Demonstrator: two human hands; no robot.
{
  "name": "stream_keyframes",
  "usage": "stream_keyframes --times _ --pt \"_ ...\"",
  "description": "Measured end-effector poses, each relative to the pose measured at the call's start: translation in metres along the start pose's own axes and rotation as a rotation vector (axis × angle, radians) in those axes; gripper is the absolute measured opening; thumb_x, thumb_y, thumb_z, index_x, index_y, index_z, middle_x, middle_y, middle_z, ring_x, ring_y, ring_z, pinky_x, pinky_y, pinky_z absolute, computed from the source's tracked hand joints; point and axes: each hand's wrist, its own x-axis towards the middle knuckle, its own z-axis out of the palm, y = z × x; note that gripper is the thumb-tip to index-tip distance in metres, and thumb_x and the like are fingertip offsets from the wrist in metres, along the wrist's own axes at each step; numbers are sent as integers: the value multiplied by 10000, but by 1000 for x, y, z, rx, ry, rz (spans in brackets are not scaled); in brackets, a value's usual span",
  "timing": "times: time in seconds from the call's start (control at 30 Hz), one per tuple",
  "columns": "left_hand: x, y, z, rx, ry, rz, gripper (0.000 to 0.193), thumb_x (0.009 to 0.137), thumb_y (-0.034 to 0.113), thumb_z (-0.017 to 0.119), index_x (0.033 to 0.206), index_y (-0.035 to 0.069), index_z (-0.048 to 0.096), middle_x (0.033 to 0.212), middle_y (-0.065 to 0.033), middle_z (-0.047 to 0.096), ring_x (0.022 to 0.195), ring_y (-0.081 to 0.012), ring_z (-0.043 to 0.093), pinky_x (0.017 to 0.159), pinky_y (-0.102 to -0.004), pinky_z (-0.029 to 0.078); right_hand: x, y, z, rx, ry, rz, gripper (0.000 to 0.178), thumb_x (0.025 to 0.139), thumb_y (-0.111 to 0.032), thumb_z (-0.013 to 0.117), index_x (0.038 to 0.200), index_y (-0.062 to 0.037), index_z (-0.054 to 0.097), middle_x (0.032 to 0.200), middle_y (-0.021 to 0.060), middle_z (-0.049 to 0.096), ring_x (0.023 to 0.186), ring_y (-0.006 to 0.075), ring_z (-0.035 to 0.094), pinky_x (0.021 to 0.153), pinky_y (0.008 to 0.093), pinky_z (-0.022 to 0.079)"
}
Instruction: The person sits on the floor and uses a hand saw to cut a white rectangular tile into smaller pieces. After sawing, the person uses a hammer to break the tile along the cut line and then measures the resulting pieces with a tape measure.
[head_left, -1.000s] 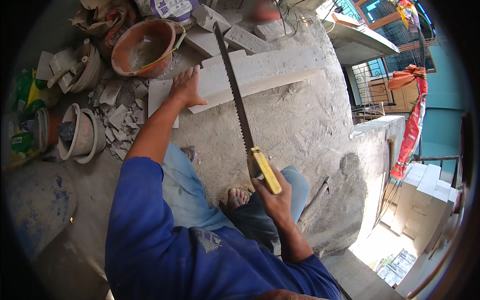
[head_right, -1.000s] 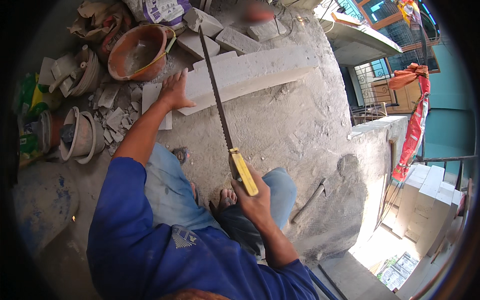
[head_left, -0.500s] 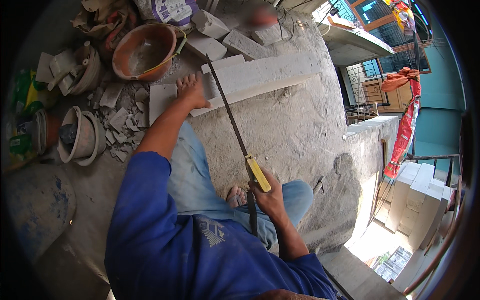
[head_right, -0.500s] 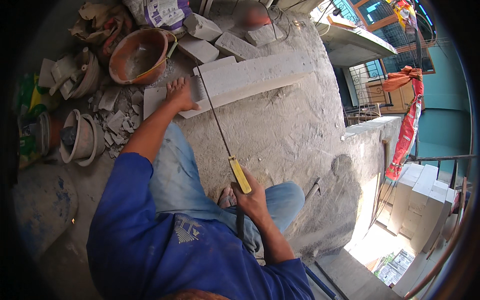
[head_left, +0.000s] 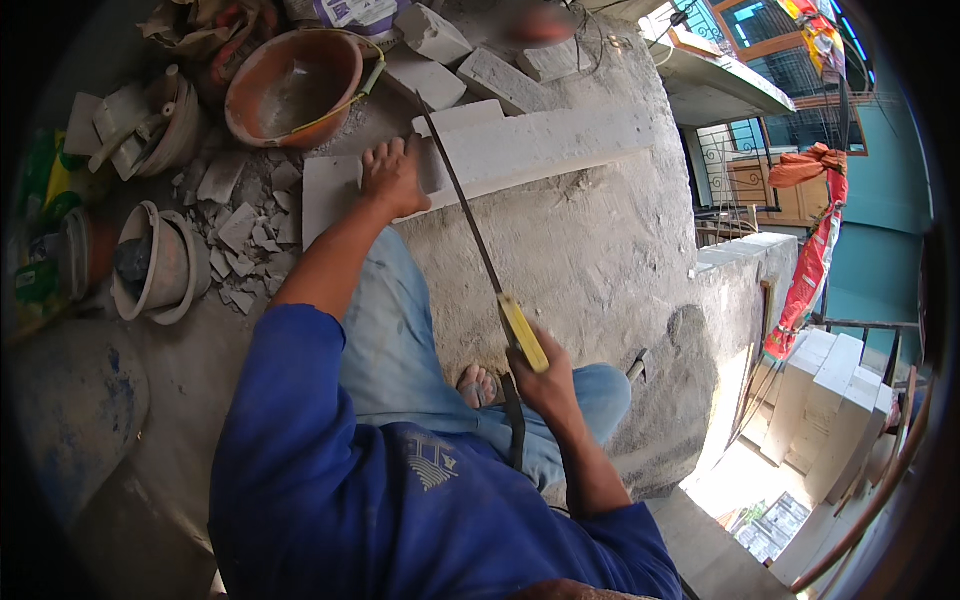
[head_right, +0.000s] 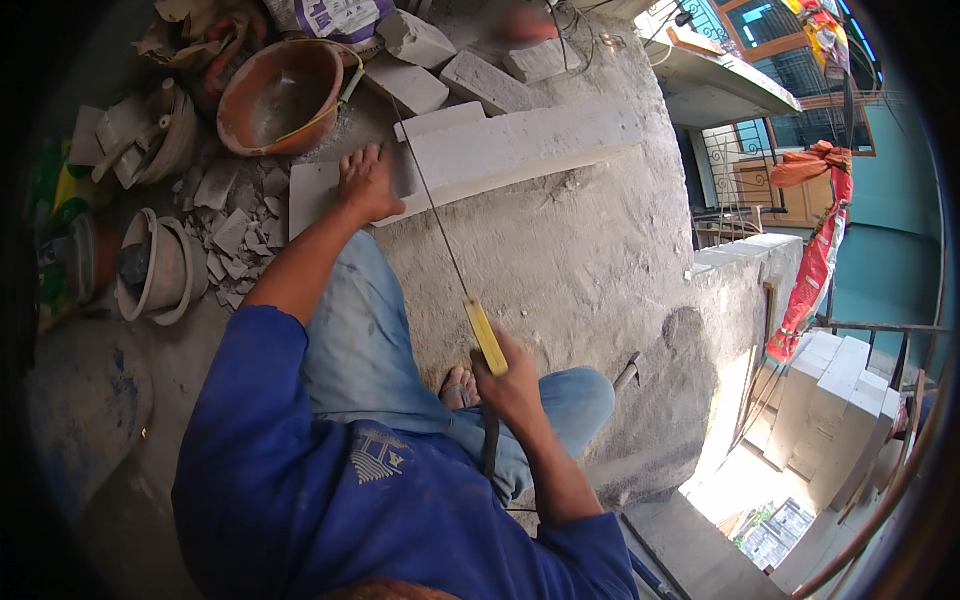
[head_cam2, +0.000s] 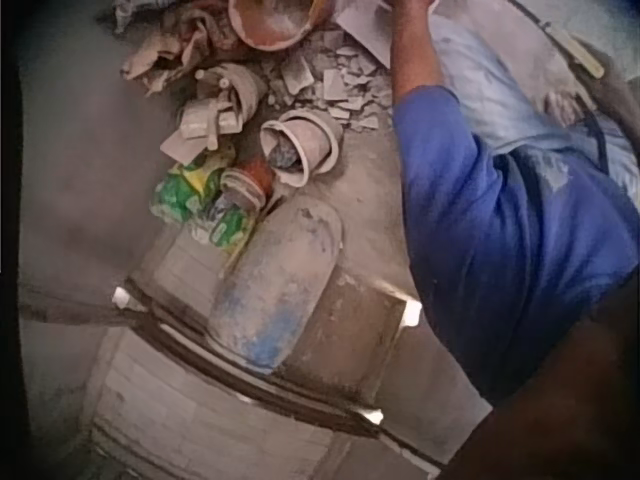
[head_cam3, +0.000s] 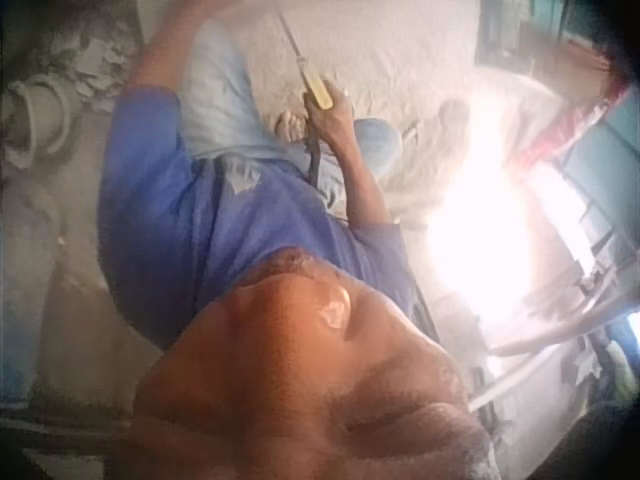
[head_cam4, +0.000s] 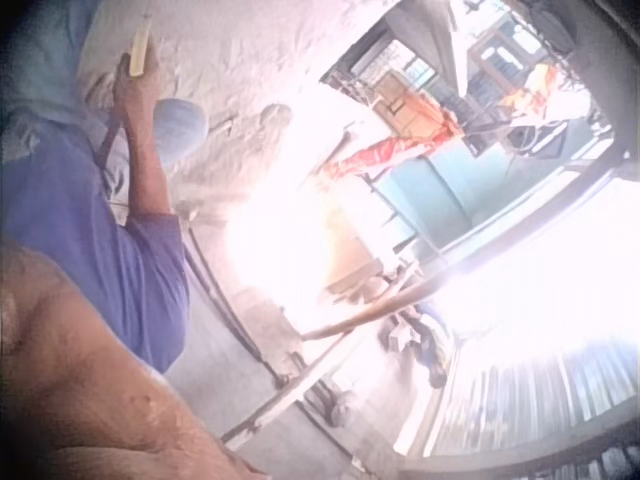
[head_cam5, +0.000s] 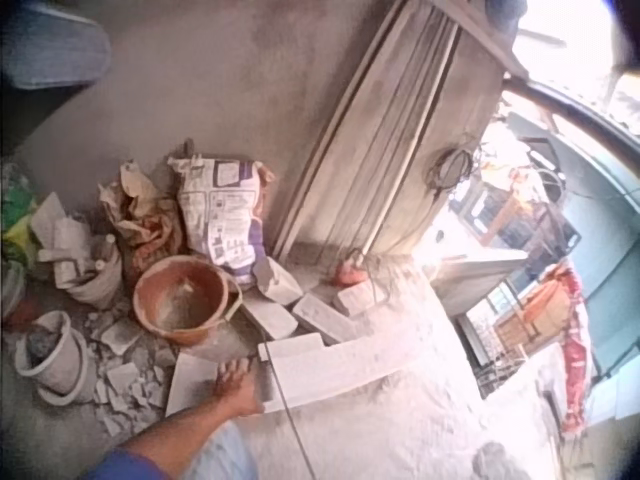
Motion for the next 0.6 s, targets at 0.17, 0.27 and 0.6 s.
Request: stream_keyframes --times 0.17,0.27,0.6 --pt "11 12 6 141 54 -7 1088 593 374 882 1491 38 367 1369 -165 490 1347 -359 421 1151 -504 270 84 -22 29 -20 73 -156 432 889 -143 664 1309 -44 640 982 232 719 915 392 711 832 406 545" --pt "5 10 15 122 75 16 1098 599 380 879 1492 11 358 1387 -170 474 1364 -354 401 1142 -505 272 86 -17 23 95 37 -132 421 888 -132 659 1298 -39 641 991 235 713 917 387 704 838 401 542" --pt "5 12 6 67 53 6 1084 598 351 877 1498 37 359 1350 -148 495 1313 -328 448 1129 -472 281 -43 7 -14 53 19 8 464 913 -40 685 1370 0 611 1205 136 725 1125 178 672 980 316 504"
